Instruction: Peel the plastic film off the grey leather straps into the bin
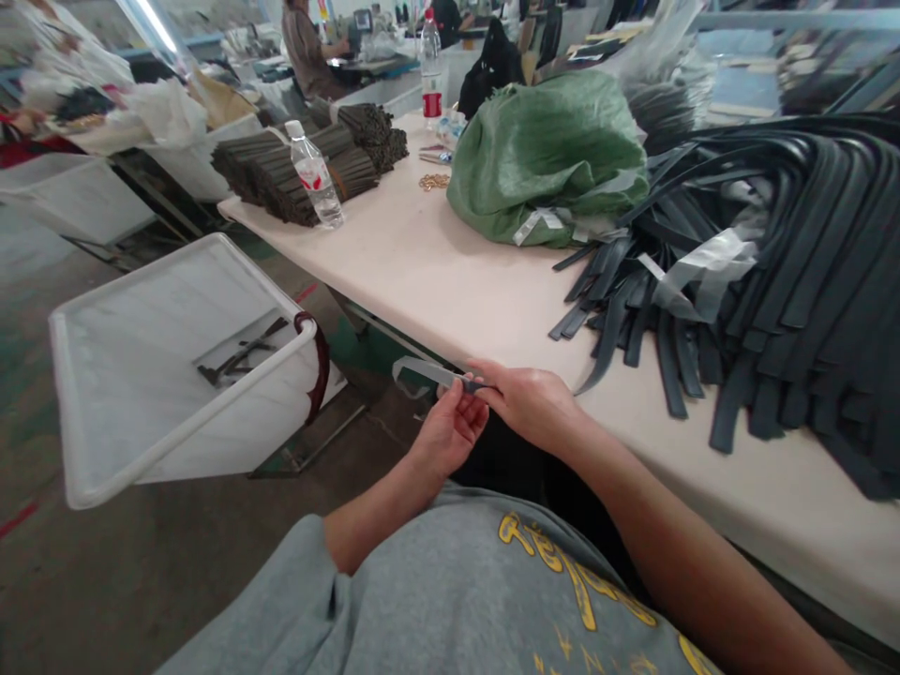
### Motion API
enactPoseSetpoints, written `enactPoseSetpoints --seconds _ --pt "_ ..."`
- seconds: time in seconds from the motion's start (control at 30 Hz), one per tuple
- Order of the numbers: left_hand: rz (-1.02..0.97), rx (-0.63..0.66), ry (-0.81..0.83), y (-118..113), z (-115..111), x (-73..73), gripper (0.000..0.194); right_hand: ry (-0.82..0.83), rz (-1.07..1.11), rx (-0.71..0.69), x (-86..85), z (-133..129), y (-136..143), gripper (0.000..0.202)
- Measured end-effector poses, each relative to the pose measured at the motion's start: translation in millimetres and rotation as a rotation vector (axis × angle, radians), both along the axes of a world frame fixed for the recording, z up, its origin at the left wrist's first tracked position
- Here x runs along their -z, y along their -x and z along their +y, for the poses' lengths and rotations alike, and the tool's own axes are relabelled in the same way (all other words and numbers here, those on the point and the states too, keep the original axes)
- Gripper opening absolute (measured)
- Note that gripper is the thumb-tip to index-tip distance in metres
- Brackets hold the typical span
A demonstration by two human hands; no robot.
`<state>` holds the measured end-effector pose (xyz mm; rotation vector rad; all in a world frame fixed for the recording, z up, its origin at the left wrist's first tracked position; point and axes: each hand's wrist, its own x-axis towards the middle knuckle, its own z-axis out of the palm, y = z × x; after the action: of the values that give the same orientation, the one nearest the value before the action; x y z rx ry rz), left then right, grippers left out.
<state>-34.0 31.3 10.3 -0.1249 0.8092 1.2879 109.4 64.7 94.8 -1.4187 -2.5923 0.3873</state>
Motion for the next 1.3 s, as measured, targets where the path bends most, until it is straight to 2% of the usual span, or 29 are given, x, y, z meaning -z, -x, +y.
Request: enactPoseSetpoints --seconds 0.1,0.2,0.33,0.4,0.53,0.63,0.77,0.83,0.9,0.97,1.1,1.2,1.3 --pt "0.023 -0.085 0.037 14 6 1.5 0.018 0.020 0.044 0.002 -11.6 -1 -17 0.043" --pt "0.019 -0.069 0.053 16 5 0.1 0.017 -0.015 0.024 0.006 -19.5 -2 -25 0.043" --pt "-0.031 0.050 0.040 -2 -2 -1.2 0.015 0.033 -0.035 0.002 -5.0 0 1 0.038" --pt "-0.028 0.057 0.055 -4 -1 1.8 0.014 0.078 -0.031 -0.015 1.1 1 7 0.037" --pt "0.016 -0.038 0.090 13 7 11.5 0.018 0.097 0.015 -0.051 -8.4 -2 -17 0.037" --pt "0.006 -0.007 0.098 17 8 14.1 0.018 0.102 0.008 -0.010 -14.5 -4 -32 0.035" --pt "-0.022 0.081 0.083 0 1 10.8 0.016 0.120 -0.008 0.012 3.6 -1 -14 0.031" --pt "-0.013 0.097 0.086 -3 0 9.8 0.016 0.138 0.025 -0.017 13.5 -2 -6 0.034" --pt "0.005 0.088 0.101 0 1 10.5 0.017 0.144 0.076 -0.079 15.3 -6 -8 0.041" --pt "0.025 0.059 0.110 10 4 13.0 0.017 0.114 0.082 -0.124 8.4 -16 -21 0.044" --pt "0.048 0.021 0.124 25 8 19.3 0.013 -0.006 0.032 -0.138 -14.4 -37 -56 0.033" --pt "0.043 0.039 0.137 24 6 21.3 0.012 -0.008 0.146 -0.228 -25.7 -45 -70 0.031" --pt "0.011 0.090 0.156 19 2 20.4 0.015 0.046 0.283 -0.303 -28.7 -47 -72 0.030"
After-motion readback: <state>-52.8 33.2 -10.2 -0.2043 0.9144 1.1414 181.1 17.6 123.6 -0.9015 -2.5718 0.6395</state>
